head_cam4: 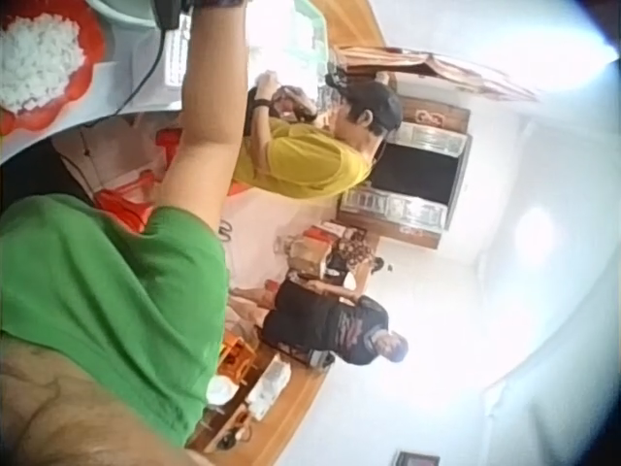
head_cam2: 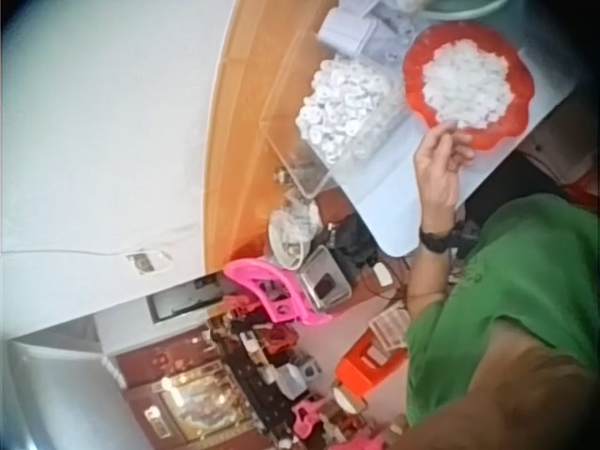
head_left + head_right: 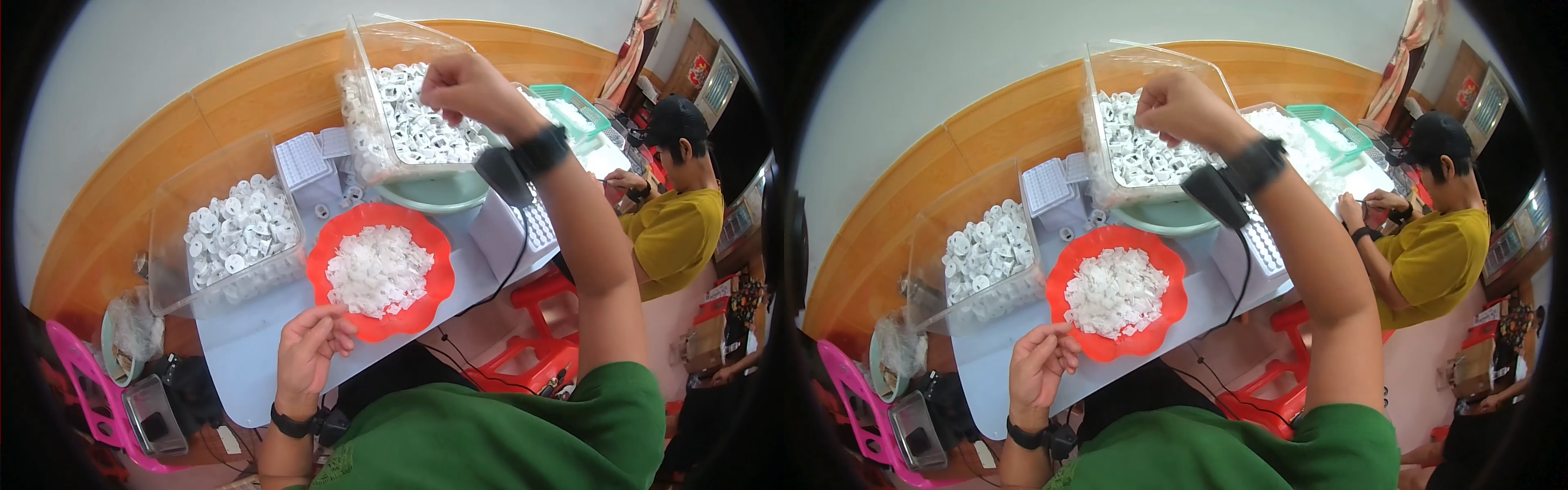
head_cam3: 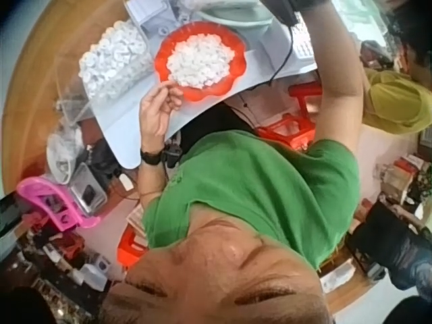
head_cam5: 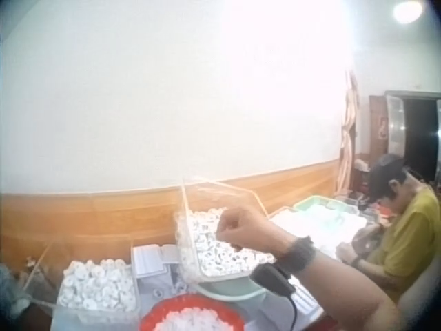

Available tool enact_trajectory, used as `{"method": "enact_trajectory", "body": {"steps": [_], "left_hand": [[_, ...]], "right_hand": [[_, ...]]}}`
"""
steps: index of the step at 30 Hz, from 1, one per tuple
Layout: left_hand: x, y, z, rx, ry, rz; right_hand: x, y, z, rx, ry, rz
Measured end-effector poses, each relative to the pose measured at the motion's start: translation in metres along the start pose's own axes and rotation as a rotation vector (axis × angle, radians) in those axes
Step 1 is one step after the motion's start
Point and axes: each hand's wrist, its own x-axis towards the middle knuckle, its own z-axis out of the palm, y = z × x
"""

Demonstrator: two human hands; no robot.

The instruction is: Assembling small white plastic shoe components into circular bases and organizing them.

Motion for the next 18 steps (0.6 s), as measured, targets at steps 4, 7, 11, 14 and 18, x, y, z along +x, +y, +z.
{"method": "enact_trajectory", "body": {"steps": [4,7,11,14,18], "left_hand": [[0.001,-0.006,0.021,0.065,-0.063,0.032],[0.001,-0.012,0.039,0.066,-0.13,0.076],[-0.001,-0.02,0.064,-0.018,-0.151,0.196],[-0.001,-0.037,0.052,-0.006,-0.214,0.128],[-0.007,-0.048,0.043,-0.019,-0.205,0.103]], "right_hand": [[-0.084,-0.026,0.031,0.258,-0.07,-0.145],[-0.134,-0.032,0.076,0.278,-0.154,-0.145],[-0.176,-0.024,0.126,0.302,-0.095,-0.1],[-0.194,-0.018,0.148,0.384,-0.07,-0.079],[-0.206,-0.009,0.158,0.644,-0.077,0.083]]}}
